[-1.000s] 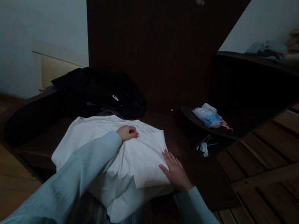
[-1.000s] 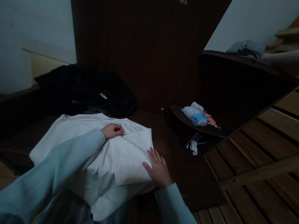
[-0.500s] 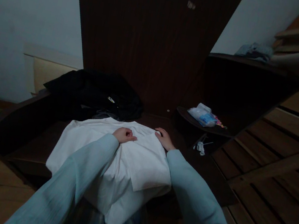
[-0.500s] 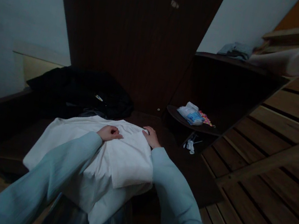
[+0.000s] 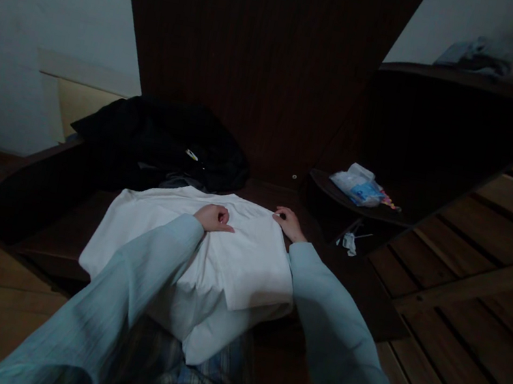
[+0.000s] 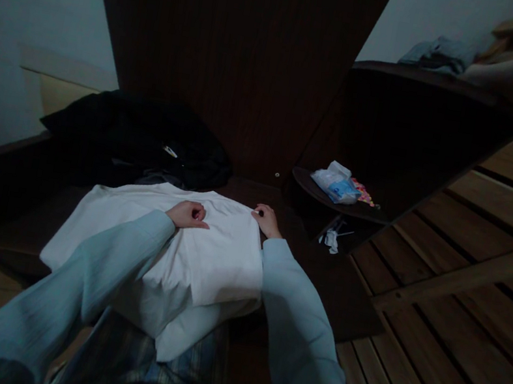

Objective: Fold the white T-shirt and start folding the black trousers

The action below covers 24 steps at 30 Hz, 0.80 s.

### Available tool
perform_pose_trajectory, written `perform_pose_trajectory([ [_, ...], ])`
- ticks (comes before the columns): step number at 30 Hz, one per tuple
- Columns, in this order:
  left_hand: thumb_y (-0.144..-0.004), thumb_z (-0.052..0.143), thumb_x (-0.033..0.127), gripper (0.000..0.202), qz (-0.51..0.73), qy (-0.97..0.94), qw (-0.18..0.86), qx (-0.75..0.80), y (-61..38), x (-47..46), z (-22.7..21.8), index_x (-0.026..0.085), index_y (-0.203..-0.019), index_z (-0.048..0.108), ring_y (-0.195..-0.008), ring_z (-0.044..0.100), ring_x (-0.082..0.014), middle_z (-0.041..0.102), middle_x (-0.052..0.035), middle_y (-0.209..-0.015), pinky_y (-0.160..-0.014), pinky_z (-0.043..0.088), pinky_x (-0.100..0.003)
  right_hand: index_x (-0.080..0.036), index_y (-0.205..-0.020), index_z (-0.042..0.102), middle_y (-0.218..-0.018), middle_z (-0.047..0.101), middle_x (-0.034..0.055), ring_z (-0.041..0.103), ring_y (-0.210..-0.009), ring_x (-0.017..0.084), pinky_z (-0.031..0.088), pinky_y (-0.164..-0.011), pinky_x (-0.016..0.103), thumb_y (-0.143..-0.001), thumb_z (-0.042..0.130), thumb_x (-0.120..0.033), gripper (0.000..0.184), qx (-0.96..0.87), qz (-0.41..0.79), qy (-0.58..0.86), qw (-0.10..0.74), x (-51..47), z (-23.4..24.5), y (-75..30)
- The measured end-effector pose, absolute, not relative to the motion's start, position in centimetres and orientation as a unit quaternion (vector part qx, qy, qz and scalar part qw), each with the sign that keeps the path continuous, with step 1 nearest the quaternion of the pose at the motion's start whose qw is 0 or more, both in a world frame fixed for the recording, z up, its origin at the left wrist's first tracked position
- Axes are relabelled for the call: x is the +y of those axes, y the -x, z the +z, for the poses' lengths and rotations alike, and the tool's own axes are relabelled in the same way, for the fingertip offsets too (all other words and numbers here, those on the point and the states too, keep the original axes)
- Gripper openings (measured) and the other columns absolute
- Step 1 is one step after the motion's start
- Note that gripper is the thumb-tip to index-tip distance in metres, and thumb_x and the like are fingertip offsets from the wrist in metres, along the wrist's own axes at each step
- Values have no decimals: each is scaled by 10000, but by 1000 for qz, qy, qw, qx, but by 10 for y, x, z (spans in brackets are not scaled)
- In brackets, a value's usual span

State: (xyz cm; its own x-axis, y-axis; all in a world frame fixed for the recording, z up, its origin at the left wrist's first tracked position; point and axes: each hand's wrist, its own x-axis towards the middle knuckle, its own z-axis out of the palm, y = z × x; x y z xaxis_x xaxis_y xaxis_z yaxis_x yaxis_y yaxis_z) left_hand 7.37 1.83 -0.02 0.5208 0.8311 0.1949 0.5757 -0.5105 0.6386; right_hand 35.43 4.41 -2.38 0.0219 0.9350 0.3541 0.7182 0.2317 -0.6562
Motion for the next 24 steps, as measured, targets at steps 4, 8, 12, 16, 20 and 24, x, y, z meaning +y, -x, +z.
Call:
perform_pose_trajectory([
  [4,-557,646,470,357,254,-833,263,416,-73,22,-4,164,-516,468,-493,366,-76,429,55,-513,-498,290,-210,-195,-651,586,-949,624,52,549,-950,204,376,-909,399,-655,572,-152,45,-669,146,604,408,47,-25,-355],
  [8,-584,628,439,318,262,-832,258,416,-72,24,-7,160,-533,483,-486,359,-71,437,56,-508,-491,285,-204,-201,-650,585,-888,635,35,559,-931,201,386,-904,406,-646,563,-142,63,-655,155,597,436,47,-27,-354],
  [12,-581,636,410,305,270,-826,271,414,-72,25,-9,159,-524,472,-483,354,-67,436,60,-498,-483,285,-197,-198,-747,596,-901,646,28,578,-922,182,411,-895,386,-668,518,-143,124,-643,180,582,464,44,-25,-355],
  [16,-570,648,402,314,276,-819,283,415,-72,25,-10,161,-509,456,-483,355,-66,427,64,-484,-478,282,-193,-190,-928,577,-1023,625,57,573,-967,175,423,-898,375,-713,470,-182,240,-625,196,566,500,32,-19,-356],
  [20,-572,648,409,314,274,-819,285,416,-72,25,-9,161,-514,464,-477,355,-67,424,64,-482,-474,281,-195,-204,-1063,553,-1166,562,67,494,-1107,194,345,-988,388,-727,525,-285,346,-690,177,496,496,8,-12,-346],
  [24,-575,644,400,305,276,-820,289,411,-73,24,-8,160,-513,466,-476,353,-66,424,64,-483,-476,285,-197,-171,-1186,498,-1307,445,106,389,-1218,212,275,-1042,376,-761,511,-414,489,-785,141,489,354,-12,-13,-328],
])
